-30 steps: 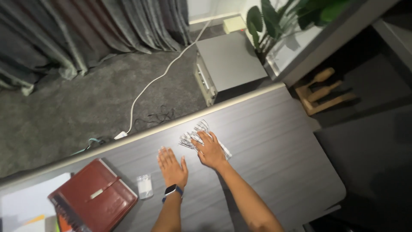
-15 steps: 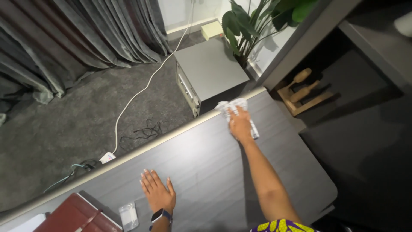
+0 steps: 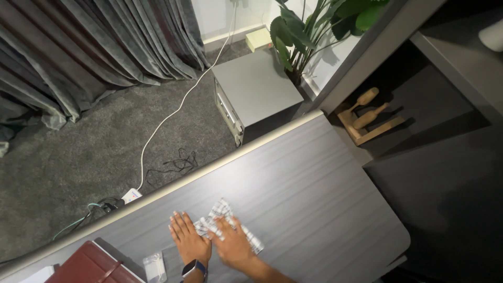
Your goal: Wiping down decorative objects and the surface of an office desk with a cleaning cloth.
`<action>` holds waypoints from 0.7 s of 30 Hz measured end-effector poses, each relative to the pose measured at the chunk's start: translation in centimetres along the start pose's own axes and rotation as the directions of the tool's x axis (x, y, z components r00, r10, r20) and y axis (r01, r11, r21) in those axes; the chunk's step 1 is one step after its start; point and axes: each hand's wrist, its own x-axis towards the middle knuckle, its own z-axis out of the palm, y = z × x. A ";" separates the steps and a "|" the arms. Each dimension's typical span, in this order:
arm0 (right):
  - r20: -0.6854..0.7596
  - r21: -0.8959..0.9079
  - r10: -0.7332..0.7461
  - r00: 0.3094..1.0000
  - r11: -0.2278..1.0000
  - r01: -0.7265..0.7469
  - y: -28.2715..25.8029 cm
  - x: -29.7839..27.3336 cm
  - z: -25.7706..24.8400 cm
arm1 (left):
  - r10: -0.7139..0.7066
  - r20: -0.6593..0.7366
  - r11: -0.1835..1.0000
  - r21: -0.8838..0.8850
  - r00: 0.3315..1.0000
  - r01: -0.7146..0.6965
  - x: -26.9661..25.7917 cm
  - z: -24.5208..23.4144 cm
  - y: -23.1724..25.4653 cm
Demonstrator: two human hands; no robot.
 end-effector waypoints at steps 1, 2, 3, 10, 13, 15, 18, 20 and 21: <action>-0.002 -0.001 -0.001 1.000 1.000 0.001 0.0 0.9 -1.2 | 0.001 -0.002 1.000 -0.001 1.000 -0.001 0.2 0.0 0.2; 0.066 0.050 -0.055 0.996 0.997 0.052 -0.3 1.6 -2.5 | 0.002 -0.004 1.000 -0.009 1.000 -0.002 0.2 -0.2 0.3; 0.130 0.105 -0.112 0.985 0.990 0.099 -0.5 2.3 -3.7 | 0.002 -0.006 1.000 -0.017 1.000 -0.002 0.2 -0.4 0.3; 0.308 -0.017 -0.076 0.948 0.996 0.085 10.0 4.9 -9.1 | -0.043 -0.004 0.999 0.027 0.999 0.043 0.0 0.2 0.6; 0.275 -0.176 0.230 0.933 0.967 -0.186 15.1 4.4 -11.2 | -0.037 -0.016 0.998 0.049 0.999 0.038 -0.2 0.3 0.5; 0.215 -0.194 0.160 0.963 0.974 -0.119 16.4 4.1 -13.5 | -0.035 -0.044 0.999 0.024 0.998 0.036 -0.1 0.2 0.6; 0.518 -0.301 0.207 0.830 0.952 -0.050 17.2 6.5 -18.2 | -0.039 -0.044 0.998 0.045 0.998 0.041 -0.1 0.4 0.8; 0.297 -0.617 0.178 0.938 0.786 0.046 18.2 11.5 -29.4 | -0.027 -0.056 0.999 0.041 0.998 0.029 -0.3 0.8 0.4; 0.091 -0.860 0.055 0.994 0.507 0.051 17.5 14.6 -35.8 | -0.018 -0.069 0.999 0.038 0.997 0.021 -0.2 1.1 0.2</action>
